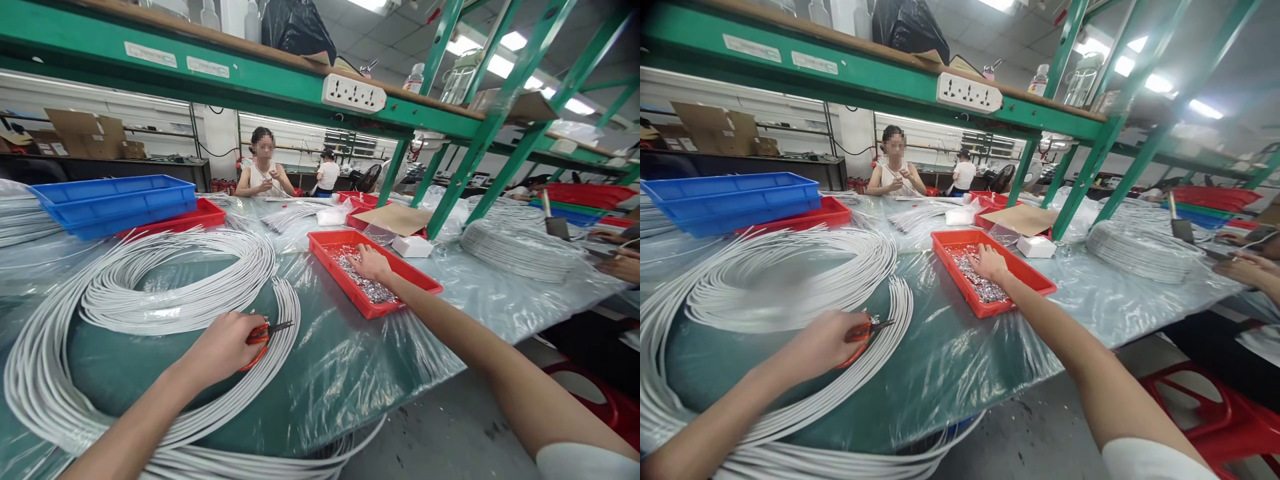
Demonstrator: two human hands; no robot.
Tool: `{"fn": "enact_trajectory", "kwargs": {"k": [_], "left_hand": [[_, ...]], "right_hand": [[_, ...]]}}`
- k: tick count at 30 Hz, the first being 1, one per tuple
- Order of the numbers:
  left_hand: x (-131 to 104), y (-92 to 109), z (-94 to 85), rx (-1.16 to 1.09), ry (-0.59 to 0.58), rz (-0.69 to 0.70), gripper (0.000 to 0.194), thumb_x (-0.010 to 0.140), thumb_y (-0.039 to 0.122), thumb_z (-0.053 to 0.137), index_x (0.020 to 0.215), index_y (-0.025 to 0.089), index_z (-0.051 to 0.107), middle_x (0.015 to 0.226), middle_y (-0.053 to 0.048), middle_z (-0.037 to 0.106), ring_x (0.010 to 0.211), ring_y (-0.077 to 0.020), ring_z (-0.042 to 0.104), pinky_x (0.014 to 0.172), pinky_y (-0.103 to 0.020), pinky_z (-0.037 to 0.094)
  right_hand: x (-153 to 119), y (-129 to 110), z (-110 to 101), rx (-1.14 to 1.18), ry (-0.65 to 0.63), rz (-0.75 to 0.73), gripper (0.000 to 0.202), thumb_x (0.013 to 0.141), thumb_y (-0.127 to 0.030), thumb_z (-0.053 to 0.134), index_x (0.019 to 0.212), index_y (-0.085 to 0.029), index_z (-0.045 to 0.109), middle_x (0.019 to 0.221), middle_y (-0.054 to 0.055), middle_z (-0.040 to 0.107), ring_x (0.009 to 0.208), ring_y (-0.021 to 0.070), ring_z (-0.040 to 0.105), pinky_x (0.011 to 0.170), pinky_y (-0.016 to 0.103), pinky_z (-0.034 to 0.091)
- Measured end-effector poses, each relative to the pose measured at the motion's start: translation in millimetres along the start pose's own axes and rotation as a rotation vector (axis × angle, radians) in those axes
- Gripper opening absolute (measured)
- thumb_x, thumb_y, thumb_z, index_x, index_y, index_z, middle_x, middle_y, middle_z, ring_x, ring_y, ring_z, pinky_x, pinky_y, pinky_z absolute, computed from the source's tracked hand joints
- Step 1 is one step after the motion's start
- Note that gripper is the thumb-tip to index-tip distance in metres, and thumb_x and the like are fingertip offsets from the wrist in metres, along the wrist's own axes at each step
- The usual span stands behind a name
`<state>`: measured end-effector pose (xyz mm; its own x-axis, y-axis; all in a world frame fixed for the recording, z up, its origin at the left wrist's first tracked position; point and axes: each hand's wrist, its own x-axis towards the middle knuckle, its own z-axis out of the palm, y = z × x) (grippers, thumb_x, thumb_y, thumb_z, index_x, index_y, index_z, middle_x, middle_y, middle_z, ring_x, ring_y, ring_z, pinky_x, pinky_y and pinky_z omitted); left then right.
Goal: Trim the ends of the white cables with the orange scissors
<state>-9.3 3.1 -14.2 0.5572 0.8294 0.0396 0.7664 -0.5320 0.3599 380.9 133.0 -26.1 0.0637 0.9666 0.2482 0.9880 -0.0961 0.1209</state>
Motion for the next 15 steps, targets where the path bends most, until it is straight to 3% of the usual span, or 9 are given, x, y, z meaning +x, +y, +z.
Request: {"fn": "enact_trajectory", "kwargs": {"k": [3, 7, 12, 15], "left_hand": [[0, -1, 1.1, 0.01, 0.001, 0.002, 0.011, 0.077, 0.016, 0.045, 0.067, 0.02, 0.043, 0.059, 0.0, 0.052, 0.053, -0.0132, 0.036, 0.054, -0.028, 0.018], [0, -2, 1.8, 0.006, -0.002, 0.011, 0.011, 0.079, 0.018, 0.045, 0.068, 0.02, 0.046, 0.061, -0.001, 0.055, 0.054, -0.014, 0.04, 0.055, -0.028, 0.019], [0, -3, 2.1, 0.02, -0.008, 0.011, 0.011, 0.078, 0.017, 0.044, 0.068, 0.02, 0.046, 0.061, -0.001, 0.056, 0.055, -0.0142, 0.043, 0.054, -0.027, 0.019], [0, -5, 3.1, 0.026, -0.012, 0.011, 0.011, 0.079, 0.018, 0.044, 0.068, 0.02, 0.046, 0.062, -0.001, 0.056, 0.054, -0.0142, 0.042, 0.054, -0.028, 0.019]], "right_hand": [[-2, -3, -1, -0.013, -0.055, -0.093, 0.066, 0.096, -0.06, 0.032, 0.139, -0.011, 0.038, 0.134, 0.023, 0.055, 0.116, 0.0357, 0.06, 0.089, 0.042, 0.048], [-6, -12, -2, -0.038, -0.139, -0.222, 0.057, 0.095, -0.047, 0.048, 0.142, -0.017, 0.04, 0.141, 0.02, 0.05, 0.123, 0.0326, 0.055, 0.097, 0.039, 0.045], [-6, -11, -4, -0.062, -0.203, -0.181, 0.039, 0.098, -0.041, 0.049, 0.126, -0.015, 0.056, 0.119, 0.012, 0.063, 0.103, 0.0232, 0.064, 0.089, 0.043, 0.052], [-3, -9, -4, -0.058, -0.233, -0.165, 0.031, 0.095, -0.036, 0.057, 0.119, -0.016, 0.06, 0.118, 0.009, 0.063, 0.099, 0.0199, 0.064, 0.086, 0.041, 0.054]]}}
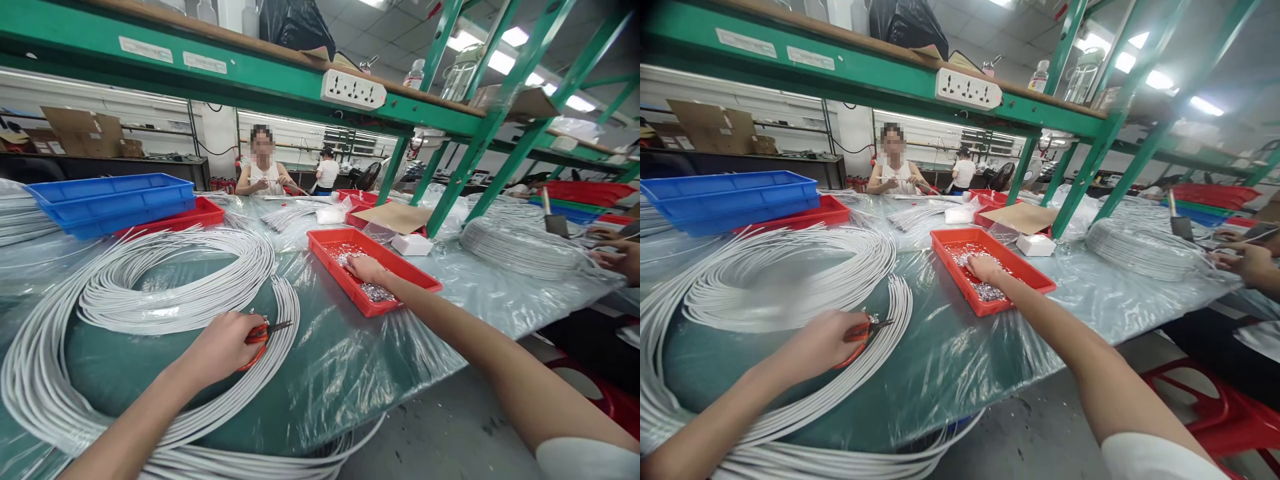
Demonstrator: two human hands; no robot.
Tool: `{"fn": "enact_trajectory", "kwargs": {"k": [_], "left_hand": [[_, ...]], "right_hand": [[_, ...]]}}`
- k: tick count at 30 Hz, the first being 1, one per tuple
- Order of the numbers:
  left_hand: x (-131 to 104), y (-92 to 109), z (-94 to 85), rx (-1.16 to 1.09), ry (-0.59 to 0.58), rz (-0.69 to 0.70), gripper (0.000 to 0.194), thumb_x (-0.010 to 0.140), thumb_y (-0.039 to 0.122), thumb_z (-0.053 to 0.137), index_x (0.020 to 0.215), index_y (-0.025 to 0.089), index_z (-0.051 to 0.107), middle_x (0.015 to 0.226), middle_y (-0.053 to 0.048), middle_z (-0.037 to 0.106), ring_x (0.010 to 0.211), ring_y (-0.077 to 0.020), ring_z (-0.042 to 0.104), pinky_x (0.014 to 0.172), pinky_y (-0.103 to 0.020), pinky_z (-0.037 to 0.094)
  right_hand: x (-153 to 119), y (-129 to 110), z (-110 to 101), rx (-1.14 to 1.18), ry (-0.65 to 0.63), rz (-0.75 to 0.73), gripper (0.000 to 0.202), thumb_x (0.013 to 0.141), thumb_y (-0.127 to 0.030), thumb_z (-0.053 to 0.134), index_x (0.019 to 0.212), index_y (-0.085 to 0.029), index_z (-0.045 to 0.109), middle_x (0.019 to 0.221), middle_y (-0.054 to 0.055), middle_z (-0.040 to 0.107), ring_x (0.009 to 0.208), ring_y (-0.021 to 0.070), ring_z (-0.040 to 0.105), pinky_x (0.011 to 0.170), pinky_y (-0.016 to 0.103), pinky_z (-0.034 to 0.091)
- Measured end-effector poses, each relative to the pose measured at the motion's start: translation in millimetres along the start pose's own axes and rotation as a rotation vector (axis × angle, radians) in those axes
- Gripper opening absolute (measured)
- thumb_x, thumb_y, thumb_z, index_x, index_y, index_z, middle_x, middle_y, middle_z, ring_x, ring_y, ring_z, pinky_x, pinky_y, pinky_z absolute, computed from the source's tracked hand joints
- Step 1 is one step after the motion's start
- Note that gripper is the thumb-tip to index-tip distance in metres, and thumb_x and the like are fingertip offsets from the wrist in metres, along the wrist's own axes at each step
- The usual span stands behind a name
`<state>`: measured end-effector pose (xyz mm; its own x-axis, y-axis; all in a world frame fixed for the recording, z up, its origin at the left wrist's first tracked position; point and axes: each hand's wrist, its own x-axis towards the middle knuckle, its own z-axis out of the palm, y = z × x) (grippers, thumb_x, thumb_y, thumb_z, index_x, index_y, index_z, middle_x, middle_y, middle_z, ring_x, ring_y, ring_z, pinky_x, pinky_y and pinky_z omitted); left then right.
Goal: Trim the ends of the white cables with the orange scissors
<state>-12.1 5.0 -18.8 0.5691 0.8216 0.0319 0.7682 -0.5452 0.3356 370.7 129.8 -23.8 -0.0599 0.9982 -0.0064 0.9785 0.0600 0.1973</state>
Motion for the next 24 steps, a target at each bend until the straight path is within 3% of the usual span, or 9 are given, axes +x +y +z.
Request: {"fn": "enact_trajectory", "kwargs": {"k": [4, 10, 14, 17, 19, 24], "left_hand": [[1, -1, 1.5, 0.006, 0.003, 0.005, 0.014, 0.081, 0.021, 0.044, 0.067, 0.02, 0.044, 0.061, -0.001, 0.056, 0.053, -0.0141, 0.04, 0.054, -0.028, 0.019], [0, -1, 1.5, -0.004, -0.003, -0.001, 0.014, 0.081, 0.022, 0.045, 0.067, 0.02, 0.044, 0.06, 0.0, 0.054, 0.052, -0.0133, 0.037, 0.054, -0.028, 0.019], [1, 1, -0.4, -0.01, -0.01, 0.004, 0.016, 0.081, 0.021, 0.045, 0.066, 0.02, 0.043, 0.061, -0.001, 0.055, 0.053, -0.013, 0.038, 0.054, -0.028, 0.019], [1, 3, -1.6, -0.005, -0.012, 0.002, 0.017, 0.081, 0.02, 0.045, 0.065, 0.019, 0.042, 0.06, -0.001, 0.054, 0.053, -0.0127, 0.038, 0.054, -0.029, 0.019], [1, 4, -2.2, -0.003, -0.008, -0.002, 0.016, 0.081, 0.02, 0.045, 0.065, 0.019, 0.042, 0.06, -0.001, 0.054, 0.053, -0.0127, 0.038, 0.054, -0.029, 0.018], [0, 5, -3.5, -0.015, -0.006, 0.01, 0.015, 0.078, 0.017, 0.045, 0.065, 0.02, 0.041, 0.057, 0.001, 0.05, 0.052, -0.0125, 0.035, 0.054, -0.028, 0.018]], "right_hand": [[5, 3, 1, 0.03, 0.03, 0.023, 0.029, 0.096, -0.034, 0.056, 0.118, -0.017, 0.061, 0.119, 0.009, 0.062, 0.1, 0.0197, 0.063, 0.086, 0.04, 0.055], [7, 15, 3, 0.091, 0.198, 0.148, 0.032, 0.098, -0.038, 0.05, 0.119, -0.015, 0.059, 0.112, 0.009, 0.065, 0.096, 0.0198, 0.065, 0.085, 0.039, 0.053], [7, 13, 3, 0.136, 0.266, 0.172, 0.036, 0.102, -0.04, 0.033, 0.118, -0.016, 0.056, 0.108, 0.014, 0.069, 0.1, 0.0243, 0.065, 0.083, 0.033, 0.048], [6, 11, 0, 0.154, 0.279, 0.192, 0.039, 0.099, -0.046, 0.036, 0.115, -0.016, 0.056, 0.116, 0.017, 0.067, 0.106, 0.0283, 0.063, 0.082, 0.033, 0.046], [4, 13, -3, 0.17, 0.251, 0.215, 0.044, 0.097, -0.051, 0.039, 0.105, -0.014, 0.061, 0.11, 0.019, 0.069, 0.102, 0.0298, 0.064, 0.078, 0.033, 0.046], [-2, 33, -7, 0.274, 0.066, 0.188, 0.057, 0.091, -0.062, 0.043, 0.062, -0.016, 0.061, 0.064, 0.01, 0.066, 0.066, 0.0217, 0.064, 0.059, 0.027, 0.044]]}}
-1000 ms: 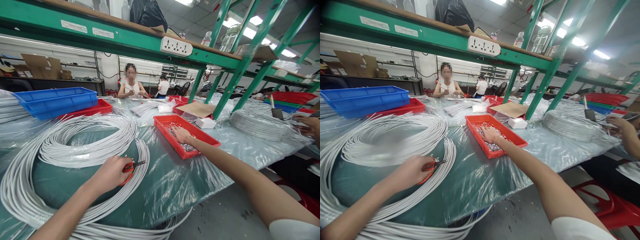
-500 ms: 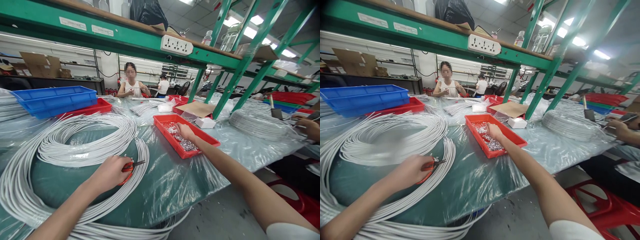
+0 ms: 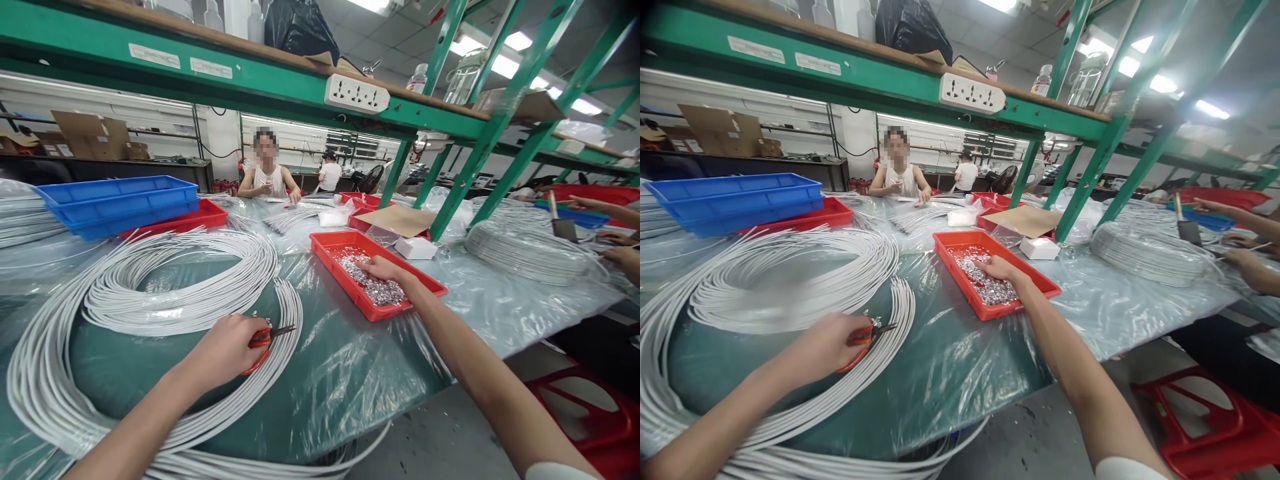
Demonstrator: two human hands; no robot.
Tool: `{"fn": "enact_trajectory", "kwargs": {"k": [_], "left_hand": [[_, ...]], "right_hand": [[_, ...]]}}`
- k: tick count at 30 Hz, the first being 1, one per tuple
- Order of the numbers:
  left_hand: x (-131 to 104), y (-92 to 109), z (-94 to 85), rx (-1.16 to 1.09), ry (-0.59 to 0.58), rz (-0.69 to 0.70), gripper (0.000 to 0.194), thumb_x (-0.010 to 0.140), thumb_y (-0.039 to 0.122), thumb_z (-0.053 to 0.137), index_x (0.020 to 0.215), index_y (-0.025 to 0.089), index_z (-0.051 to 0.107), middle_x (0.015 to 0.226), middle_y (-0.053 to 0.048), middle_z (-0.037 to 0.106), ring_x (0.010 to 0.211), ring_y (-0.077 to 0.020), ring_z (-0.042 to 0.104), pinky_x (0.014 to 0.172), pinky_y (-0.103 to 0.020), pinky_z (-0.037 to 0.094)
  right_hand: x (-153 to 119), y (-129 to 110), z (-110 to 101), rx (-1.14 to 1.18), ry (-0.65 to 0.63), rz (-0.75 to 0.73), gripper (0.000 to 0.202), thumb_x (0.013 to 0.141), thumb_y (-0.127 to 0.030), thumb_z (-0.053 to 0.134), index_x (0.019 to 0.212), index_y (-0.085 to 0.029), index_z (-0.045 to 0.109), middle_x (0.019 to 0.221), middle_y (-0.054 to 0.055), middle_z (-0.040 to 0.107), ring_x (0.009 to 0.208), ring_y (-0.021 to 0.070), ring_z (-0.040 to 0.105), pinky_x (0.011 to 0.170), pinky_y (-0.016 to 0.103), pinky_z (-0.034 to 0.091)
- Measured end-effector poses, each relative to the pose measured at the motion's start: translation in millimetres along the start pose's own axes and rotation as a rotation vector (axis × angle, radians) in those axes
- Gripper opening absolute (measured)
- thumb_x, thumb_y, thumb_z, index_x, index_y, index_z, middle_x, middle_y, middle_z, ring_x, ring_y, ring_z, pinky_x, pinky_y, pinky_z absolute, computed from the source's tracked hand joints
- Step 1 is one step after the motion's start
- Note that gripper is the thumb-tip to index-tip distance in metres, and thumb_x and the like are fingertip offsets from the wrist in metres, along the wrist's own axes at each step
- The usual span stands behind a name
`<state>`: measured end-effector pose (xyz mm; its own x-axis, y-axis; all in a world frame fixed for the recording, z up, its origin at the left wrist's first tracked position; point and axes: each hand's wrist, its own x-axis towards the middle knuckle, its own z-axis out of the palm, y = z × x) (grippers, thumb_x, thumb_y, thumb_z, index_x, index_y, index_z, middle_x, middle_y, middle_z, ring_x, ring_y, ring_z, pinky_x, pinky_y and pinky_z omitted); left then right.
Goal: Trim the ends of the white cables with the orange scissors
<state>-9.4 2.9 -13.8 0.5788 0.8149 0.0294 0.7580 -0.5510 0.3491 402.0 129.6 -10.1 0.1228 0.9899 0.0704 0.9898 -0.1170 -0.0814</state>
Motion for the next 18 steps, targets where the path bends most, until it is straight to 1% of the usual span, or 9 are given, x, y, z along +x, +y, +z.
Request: {"fn": "enact_trajectory", "kwargs": {"k": [2, 5, 9, 11, 14, 16, 18], "left_hand": [[-0.2, -0.5, 0.2, 0.002, 0.001, -0.001, 0.015, 0.077, 0.017, 0.045, 0.064, 0.02, 0.039, 0.056, 0.001, 0.048, 0.051, -0.0125, 0.033, 0.054, -0.028, 0.018], [-0.2, -2.6, 2.1, 0.003, 0.003, -0.009, 0.014, 0.077, 0.017, 0.046, 0.065, 0.02, 0.04, 0.058, 0.001, 0.05, 0.052, -0.0126, 0.035, 0.054, -0.028, 0.019], [-0.2, -4.1, 4.3, 0.001, 0.003, -0.007, 0.014, 0.079, 0.019, 0.045, 0.065, 0.02, 0.042, 0.059, 0.001, 0.052, 0.052, -0.0126, 0.036, 0.054, -0.028, 0.019], [-0.3, -3.6, 4.3, 0.003, 0.003, 0.002, 0.014, 0.079, 0.018, 0.045, 0.065, 0.02, 0.041, 0.059, 0.001, 0.052, 0.052, -0.0125, 0.036, 0.054, -0.028, 0.019], [-0.2, -2.6, 3.8, 0.006, -0.005, 0.0, 0.013, 0.078, 0.017, 0.045, 0.066, 0.02, 0.041, 0.059, 0.001, 0.053, 0.052, -0.0128, 0.037, 0.054, -0.028, 0.019], [0.1, -2.3, 3.5, 0.006, -0.007, -0.007, 0.013, 0.078, 0.018, 0.045, 0.066, 0.02, 0.042, 0.06, 0.0, 0.054, 0.052, -0.013, 0.038, 0.054, -0.028, 0.019], [0.5, -2.1, 3.1, 0.006, -0.007, -0.01, 0.013, 0.078, 0.018, 0.045, 0.066, 0.02, 0.042, 0.06, -0.001, 0.054, 0.052, -0.0133, 0.038, 0.054, -0.028, 0.019]], "right_hand": [[1.2, 5.8, -0.9, 0.036, -0.049, -0.002, 0.056, 0.088, -0.061, 0.048, 0.056, -0.016, 0.058, 0.054, 0.007, 0.06, 0.059, 0.0189, 0.06, 0.056, 0.026, 0.043], [2.8, 8.0, 1.0, 0.107, -0.134, 0.005, 0.059, 0.085, -0.066, 0.05, 0.054, -0.016, 0.059, 0.046, 0.005, 0.053, 0.05, 0.0165, 0.055, 0.051, 0.026, 0.043], [-0.5, 5.6, 5.5, 0.229, -0.312, -0.02, 0.066, 0.077, -0.078, 0.05, 0.054, -0.016, 0.06, 0.043, 0.003, 0.051, 0.038, 0.0129, 0.045, 0.042, 0.027, 0.041], [-2.8, 4.4, 6.9, 0.27, -0.335, -0.027, 0.069, 0.076, -0.081, 0.048, 0.053, -0.017, 0.059, 0.044, 0.003, 0.051, 0.036, 0.0118, 0.043, 0.039, 0.026, 0.04], [-3.4, 2.2, 7.5, 0.299, -0.269, -0.033, 0.069, 0.078, -0.081, 0.045, 0.058, -0.016, 0.059, 0.049, 0.003, 0.056, 0.038, 0.0115, 0.045, 0.041, 0.025, 0.04], [-1.4, 1.1, 7.0, 0.29, -0.171, -0.033, 0.069, 0.081, -0.079, 0.041, 0.063, -0.016, 0.059, 0.054, 0.005, 0.06, 0.044, 0.0122, 0.05, 0.045, 0.024, 0.041], [1.6, 0.6, 6.3, 0.251, -0.054, -0.019, 0.068, 0.085, -0.077, 0.037, 0.068, -0.015, 0.06, 0.063, 0.006, 0.064, 0.055, 0.0146, 0.057, 0.053, 0.024, 0.043]]}}
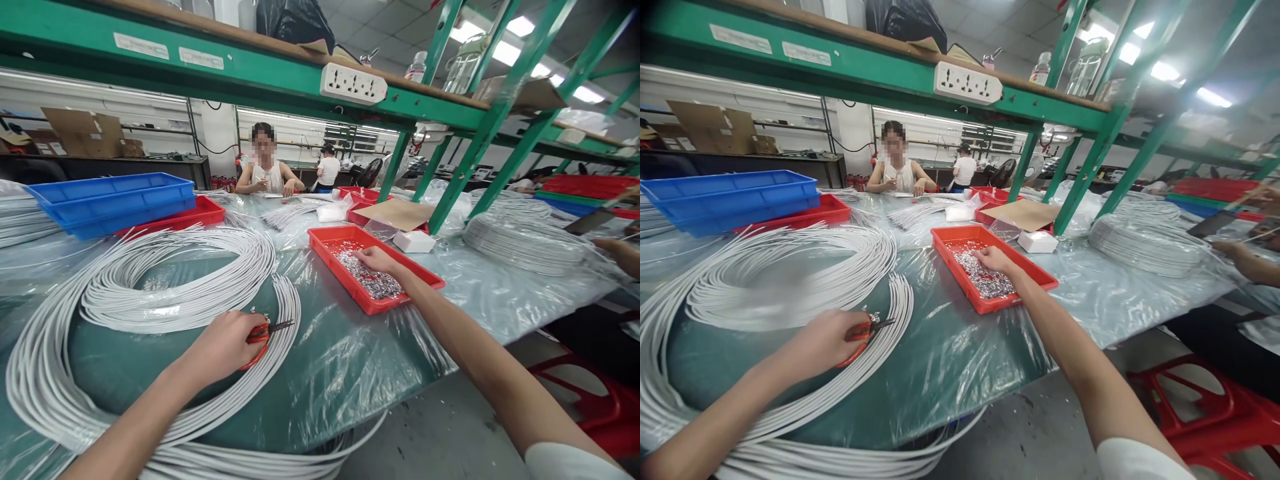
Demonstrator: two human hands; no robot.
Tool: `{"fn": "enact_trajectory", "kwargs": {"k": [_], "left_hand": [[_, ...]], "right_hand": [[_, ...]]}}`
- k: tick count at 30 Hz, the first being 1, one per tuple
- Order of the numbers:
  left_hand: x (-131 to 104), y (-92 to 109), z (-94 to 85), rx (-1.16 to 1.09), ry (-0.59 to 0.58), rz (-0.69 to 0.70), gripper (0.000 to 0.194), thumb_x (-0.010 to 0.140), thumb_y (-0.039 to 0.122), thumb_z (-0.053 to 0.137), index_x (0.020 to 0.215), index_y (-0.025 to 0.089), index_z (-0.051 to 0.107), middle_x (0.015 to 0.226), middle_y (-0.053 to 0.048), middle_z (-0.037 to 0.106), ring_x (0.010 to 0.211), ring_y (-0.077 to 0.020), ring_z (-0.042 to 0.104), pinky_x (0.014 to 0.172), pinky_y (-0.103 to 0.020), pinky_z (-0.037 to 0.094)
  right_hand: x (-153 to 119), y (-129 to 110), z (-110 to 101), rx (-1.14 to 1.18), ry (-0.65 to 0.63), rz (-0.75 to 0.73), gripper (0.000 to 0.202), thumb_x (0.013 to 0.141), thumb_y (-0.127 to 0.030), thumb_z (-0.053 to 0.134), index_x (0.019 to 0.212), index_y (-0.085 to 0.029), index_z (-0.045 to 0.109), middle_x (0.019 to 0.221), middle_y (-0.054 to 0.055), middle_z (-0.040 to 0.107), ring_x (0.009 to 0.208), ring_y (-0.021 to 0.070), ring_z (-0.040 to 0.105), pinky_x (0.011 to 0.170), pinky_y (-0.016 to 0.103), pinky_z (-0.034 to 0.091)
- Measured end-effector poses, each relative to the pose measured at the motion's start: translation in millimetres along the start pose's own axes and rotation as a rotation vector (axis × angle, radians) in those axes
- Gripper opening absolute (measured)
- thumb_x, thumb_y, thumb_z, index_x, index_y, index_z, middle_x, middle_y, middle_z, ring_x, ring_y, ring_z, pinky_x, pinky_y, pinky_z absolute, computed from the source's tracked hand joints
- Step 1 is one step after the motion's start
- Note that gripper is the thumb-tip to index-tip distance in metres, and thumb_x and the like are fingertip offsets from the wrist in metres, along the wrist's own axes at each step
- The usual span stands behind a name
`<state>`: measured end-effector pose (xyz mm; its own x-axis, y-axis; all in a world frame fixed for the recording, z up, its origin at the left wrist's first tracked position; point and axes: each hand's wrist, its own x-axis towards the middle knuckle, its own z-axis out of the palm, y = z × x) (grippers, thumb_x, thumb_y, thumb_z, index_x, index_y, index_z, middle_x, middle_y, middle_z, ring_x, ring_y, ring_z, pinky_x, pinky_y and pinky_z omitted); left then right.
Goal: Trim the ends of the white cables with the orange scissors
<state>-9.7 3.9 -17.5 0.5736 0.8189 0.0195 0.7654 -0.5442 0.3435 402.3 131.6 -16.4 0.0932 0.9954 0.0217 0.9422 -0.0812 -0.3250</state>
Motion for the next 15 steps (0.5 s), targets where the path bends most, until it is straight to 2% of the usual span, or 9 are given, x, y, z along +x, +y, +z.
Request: {"fn": "enact_trajectory", "kwargs": {"k": [4, 7, 9, 12, 15], "left_hand": [[0, 0, -0.3, -0.001, -0.004, 0.008, 0.013, 0.079, 0.019, 0.045, 0.066, 0.02, 0.042, 0.061, -0.001, 0.055, 0.053, -0.0137, 0.039, 0.054, -0.028, 0.02], [0, -1, 0.7, 0.001, -0.006, 0.007, 0.015, 0.081, 0.02, 0.045, 0.066, 0.02, 0.041, 0.061, -0.001, 0.055, 0.053, -0.0138, 0.04, 0.054, -0.028, 0.02], [0, -2, 1.5, 0.007, -0.003, 0.008, 0.016, 0.081, 0.021, 0.044, 0.065, 0.02, 0.041, 0.061, -0.001, 0.055, 0.053, -0.0138, 0.04, 0.054, -0.028, 0.02], [-1, -2, 1.7, 0.005, 0.002, 0.015, 0.015, 0.082, 0.021, 0.044, 0.066, 0.02, 0.043, 0.063, -0.001, 0.056, 0.054, -0.0141, 0.041, 0.055, -0.027, 0.02], [-2, 0, 0.1, 0.0, 0.001, 0.023, 0.014, 0.082, 0.021, 0.044, 0.067, 0.021, 0.044, 0.062, -0.001, 0.056, 0.054, -0.0142, 0.041, 0.054, -0.028, 0.02]], "right_hand": [[5, -1, 1, -0.129, 0.191, 0.028, 0.058, 0.094, -0.064, 0.033, 0.09, -0.013, 0.062, 0.089, 0.012, 0.07, 0.084, 0.0234, 0.064, 0.069, 0.028, 0.045], [6, -6, 7, -0.228, 0.247, 0.024, 0.053, 0.094, -0.059, 0.038, 0.114, -0.013, 0.057, 0.116, 0.018, 0.064, 0.105, 0.0294, 0.061, 0.084, 0.034, 0.045], [5, -11, 12, -0.29, 0.245, 0.012, 0.063, 0.091, -0.064, 0.04, 0.126, -0.012, 0.05, 0.129, 0.022, 0.056, 0.118, 0.0341, 0.055, 0.092, 0.04, 0.043], [3, -15, 21, -0.369, 0.198, 0.006, 0.078, 0.087, -0.071, 0.041, 0.137, -0.011, 0.042, 0.134, 0.026, 0.05, 0.125, 0.0397, 0.049, 0.096, 0.047, 0.042], [2, -16, 25, -0.422, 0.138, -0.002, 0.072, 0.092, -0.065, 0.04, 0.137, -0.009, 0.042, 0.132, 0.028, 0.051, 0.122, 0.0392, 0.053, 0.093, 0.049, 0.045]]}}
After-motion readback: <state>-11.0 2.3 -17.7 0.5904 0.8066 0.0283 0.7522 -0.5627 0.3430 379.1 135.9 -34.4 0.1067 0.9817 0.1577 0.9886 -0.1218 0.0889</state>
